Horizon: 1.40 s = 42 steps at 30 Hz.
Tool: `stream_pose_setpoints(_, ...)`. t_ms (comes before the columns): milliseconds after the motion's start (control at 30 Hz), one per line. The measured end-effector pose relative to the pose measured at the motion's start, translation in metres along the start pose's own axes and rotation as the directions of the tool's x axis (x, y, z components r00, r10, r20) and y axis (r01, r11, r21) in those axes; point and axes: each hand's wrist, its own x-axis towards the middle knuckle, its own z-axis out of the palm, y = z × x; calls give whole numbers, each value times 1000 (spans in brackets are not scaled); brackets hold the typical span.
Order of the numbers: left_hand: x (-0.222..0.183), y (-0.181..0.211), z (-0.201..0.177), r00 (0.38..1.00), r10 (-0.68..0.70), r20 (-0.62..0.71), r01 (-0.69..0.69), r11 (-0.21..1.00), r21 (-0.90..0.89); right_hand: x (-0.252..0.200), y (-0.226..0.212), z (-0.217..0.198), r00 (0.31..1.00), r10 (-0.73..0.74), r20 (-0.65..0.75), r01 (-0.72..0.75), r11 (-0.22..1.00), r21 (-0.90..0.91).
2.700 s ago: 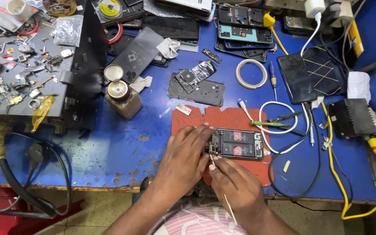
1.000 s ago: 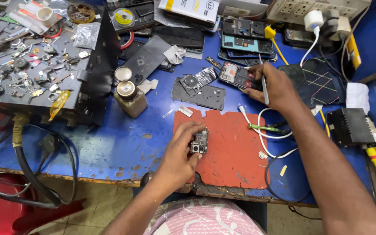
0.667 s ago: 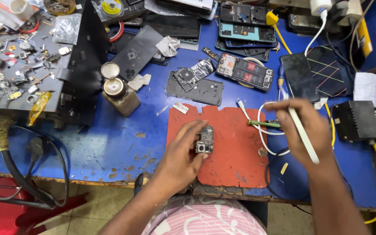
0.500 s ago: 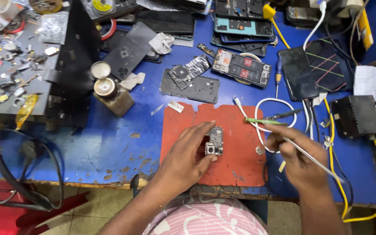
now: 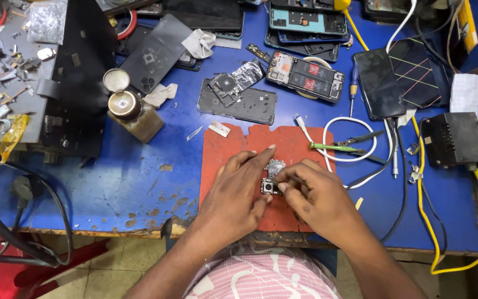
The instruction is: The person disassembles a mobile phone using a screwdriver and a pointed tool, then cleans a circuit board component with a brush.
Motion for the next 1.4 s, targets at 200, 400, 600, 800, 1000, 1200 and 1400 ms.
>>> stream_pose_setpoints(200, -1, -4, 4, 999, -18, -31, 18, 1000, -2, 9, -21, 4, 993, -106, 52, 115, 962, -248)
stream_pose_setpoints(400, 0, -6, 4, 999, -20, -43, 18, 999, -34, 9, -26, 6, 994, -95, 59, 110, 932, -346)
stream_pose_setpoints(600, 0, -6, 3, 998, -49, -29, 47, 997, -55, 4, -26, 11, 995, -97, -5, 91, 945, -315)
stream_pose_setpoints(800, -1, -7, 4, 999, -41, -35, 38, 997, -67, 3, -26, 12, 998, -70, -7, 63, 930, -362)
stream_pose_setpoints(1000, -1, -7, 6, 999, -37, -28, 35, 998, -58, 10, -27, 17, 998, -67, 1, 59, 885, -462)
stream_pose_setpoints(1200, -1, -8, 5, 999, -29, -40, 26, 998, -56, 13, -31, 19, 1000, 10, 3, -8, 870, -493)
stream_pose_setpoints(1400, 0, -6, 4, 999, -41, -28, 40, 998, -43, 13, -28, 17, 1000, -17, 21, 25, 882, -470)
